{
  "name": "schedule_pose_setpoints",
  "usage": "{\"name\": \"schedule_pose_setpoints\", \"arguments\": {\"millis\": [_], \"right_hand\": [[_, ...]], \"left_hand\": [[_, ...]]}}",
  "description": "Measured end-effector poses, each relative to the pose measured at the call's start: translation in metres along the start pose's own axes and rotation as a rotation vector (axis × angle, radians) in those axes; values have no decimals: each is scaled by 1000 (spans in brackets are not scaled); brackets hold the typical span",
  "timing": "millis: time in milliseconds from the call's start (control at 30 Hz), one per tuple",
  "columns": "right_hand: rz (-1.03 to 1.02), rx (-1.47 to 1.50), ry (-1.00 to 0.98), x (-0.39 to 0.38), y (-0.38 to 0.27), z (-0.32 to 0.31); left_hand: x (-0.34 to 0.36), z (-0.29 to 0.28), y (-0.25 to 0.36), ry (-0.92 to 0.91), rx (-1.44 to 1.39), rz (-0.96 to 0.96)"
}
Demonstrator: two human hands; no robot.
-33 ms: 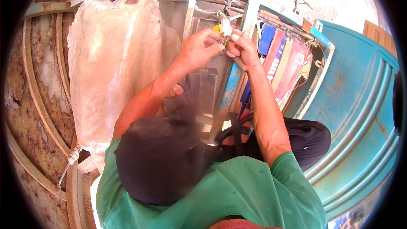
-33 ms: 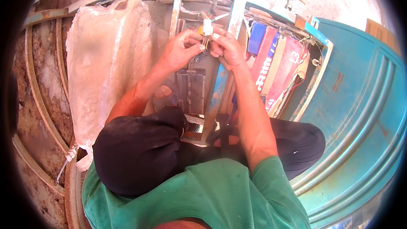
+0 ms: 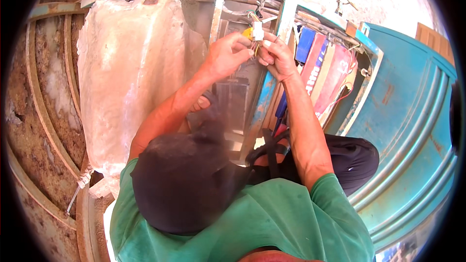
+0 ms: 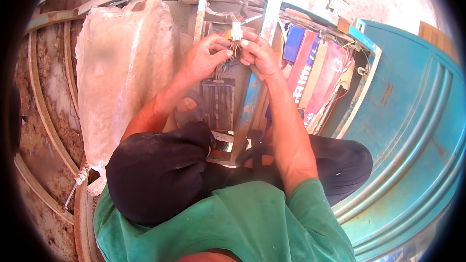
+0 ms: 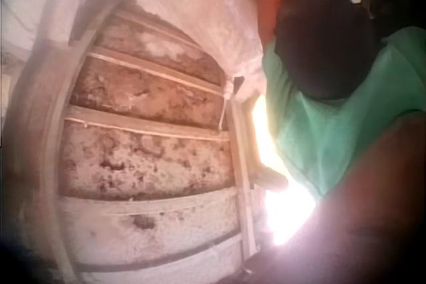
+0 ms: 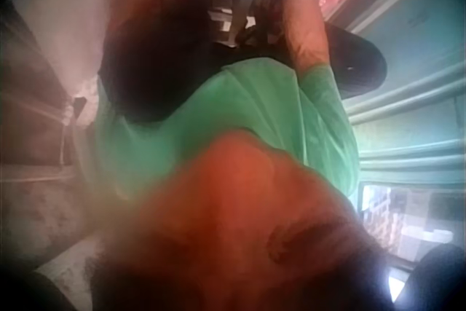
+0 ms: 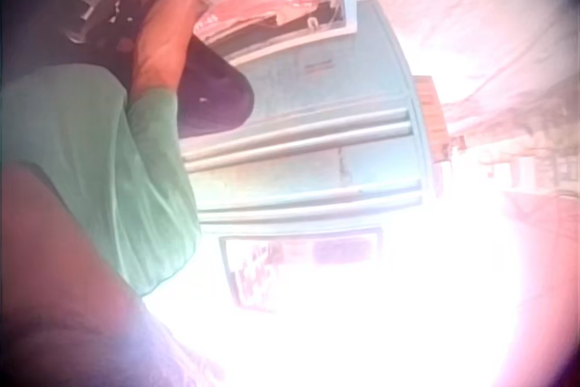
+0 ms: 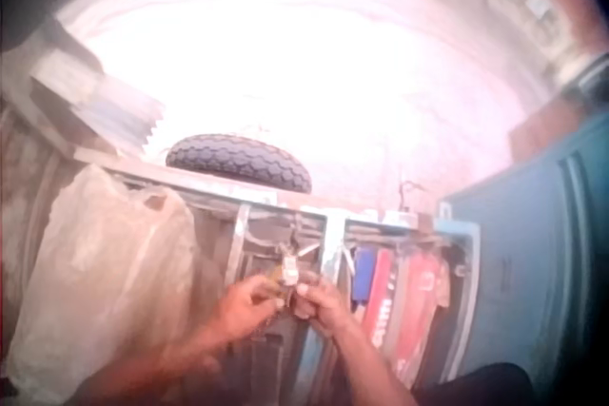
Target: The person works on the wiring and electrical components of a vehicle, handling wires and connectors by hand inside an open compartment.
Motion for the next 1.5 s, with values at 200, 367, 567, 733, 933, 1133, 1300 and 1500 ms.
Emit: {"name": "schedule_pose_setpoints", "arguments": {"millis": [200,367,567,733,933,1133,1300,1500], "right_hand": [[61,-153,81,-2,0,8],[28,-265,139,-3,-2,11],[31,-225,102,-4,-5,16],[13,-212,92,-3,-5,17],[-2,-201,45,0,-4,15],[3,-172,70,2,-4,13],[6,-189,162,5,-1,10],[-12,-262,258,4,2,6]], "left_hand": [[5,-10,-21,6,-82,25],[4,-15,-21,20,-98,-76],[6,-17,-30,-61,-228,-181],[8,-17,-32,-112,-274,-223],[-4,-4,-30,-159,-132,-140],[-9,-9,-35,-97,-115,-153],[-11,-27,-40,-75,-190,-254],[-10,-31,-40,-79,-244,-276]]}}
Point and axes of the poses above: each hand's wrist, its own x-axis towards the middle knuckle, its own z-axis out of the palm, y = z × x, the point moved 6 cm from there along x, towards the middle knuckle, and after that the axes turned 6 degrees about y, right-handed, at the moved point
